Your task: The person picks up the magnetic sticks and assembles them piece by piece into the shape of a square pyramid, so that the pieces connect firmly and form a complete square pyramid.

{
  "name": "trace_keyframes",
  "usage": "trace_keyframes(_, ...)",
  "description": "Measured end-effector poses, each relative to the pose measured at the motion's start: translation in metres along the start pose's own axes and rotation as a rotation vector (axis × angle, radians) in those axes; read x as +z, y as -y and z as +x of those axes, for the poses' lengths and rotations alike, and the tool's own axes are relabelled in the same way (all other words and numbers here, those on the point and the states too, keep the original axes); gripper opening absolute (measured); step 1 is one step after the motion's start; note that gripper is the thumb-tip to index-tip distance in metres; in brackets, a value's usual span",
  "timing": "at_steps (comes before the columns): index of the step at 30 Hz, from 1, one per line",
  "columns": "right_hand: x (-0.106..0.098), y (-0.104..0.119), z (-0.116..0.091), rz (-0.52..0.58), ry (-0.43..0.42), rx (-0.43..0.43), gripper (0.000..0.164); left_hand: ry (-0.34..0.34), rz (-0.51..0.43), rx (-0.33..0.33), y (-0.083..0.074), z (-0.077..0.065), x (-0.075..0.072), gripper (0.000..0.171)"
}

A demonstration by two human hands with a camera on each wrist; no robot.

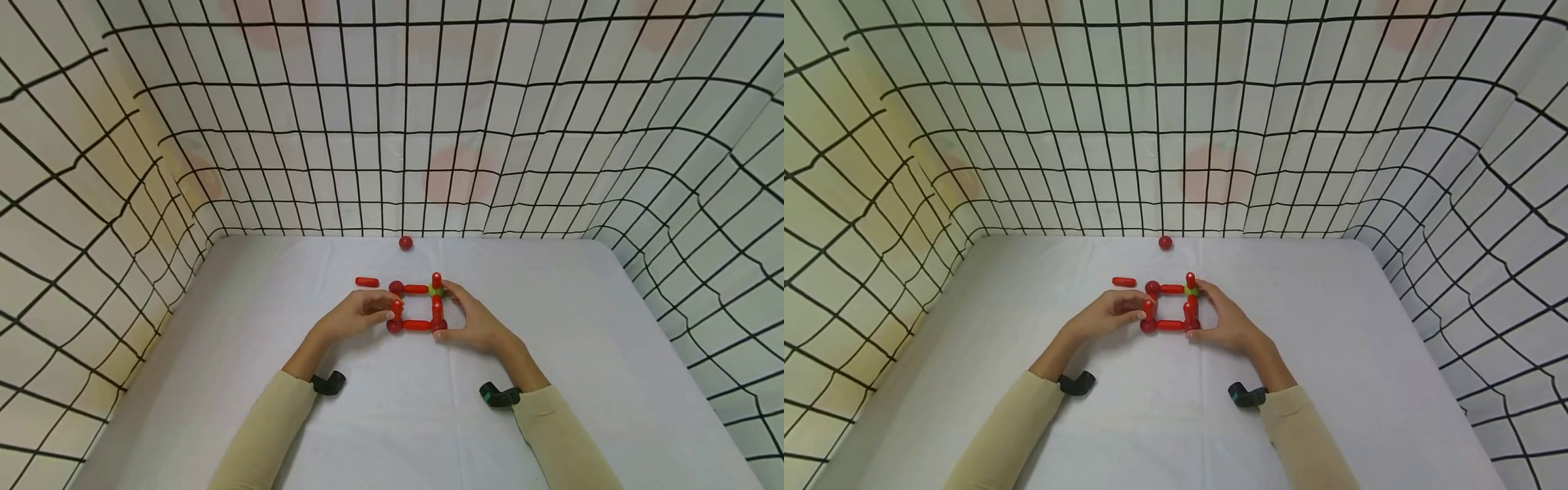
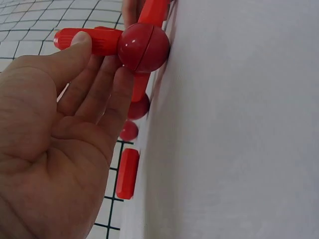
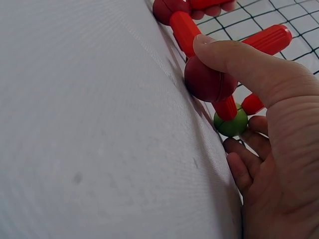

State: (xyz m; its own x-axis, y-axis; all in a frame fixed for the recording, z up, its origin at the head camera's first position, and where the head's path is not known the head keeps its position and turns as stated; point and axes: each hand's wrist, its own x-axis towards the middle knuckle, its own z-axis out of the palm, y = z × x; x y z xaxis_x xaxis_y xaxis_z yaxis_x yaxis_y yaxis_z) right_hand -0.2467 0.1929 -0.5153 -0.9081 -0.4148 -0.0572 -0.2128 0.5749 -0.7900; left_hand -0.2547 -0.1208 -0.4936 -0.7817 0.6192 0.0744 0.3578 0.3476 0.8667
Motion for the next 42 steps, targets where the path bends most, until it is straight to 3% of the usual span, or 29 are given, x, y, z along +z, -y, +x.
trace_keyframes(7,0.001,0.001,0.002,0.026,-0.049,-0.047,0.104,0.007,-0.01,0.013,-0.003,-0.001,0.002,0.033)
trace_keyframes(13,0.0,-0.001,0.0,0.019,-0.079,-0.075,0.076,-0.03,-0.013,0.035,-0.006,-0.002,0.0,0.034)
trace_keyframes(20,-0.001,-0.005,0.001,0.037,-0.077,-0.052,0.046,-0.184,0.149,0.07,-0.001,-0.003,-0.006,0.037)
trace_keyframes(25,-0.002,-0.005,0.003,0.05,-0.096,-0.063,0.04,-0.153,0.216,0.015,0.0,-0.004,-0.008,0.04)
trace_keyframes(30,-0.003,-0.004,0.003,0.064,-0.123,-0.095,0.042,-0.071,0.234,-0.029,0.002,-0.005,-0.007,0.036)
trace_keyframes(35,-0.003,-0.006,0.004,0.12,-0.13,-0.079,0.047,-0.086,0.242,-0.029,0.003,-0.005,-0.004,0.031)
trace_keyframes(38,-0.004,-0.006,0.004,0.103,-0.072,-0.104,0.064,-0.092,0.232,-0.016,0.003,-0.005,-0.002,0.029)
trace_keyframes(42,-0.004,-0.003,0.001,0.044,-0.002,-0.095,0.098,-0.073,0.215,0.016,0.002,-0.002,0.001,0.03)
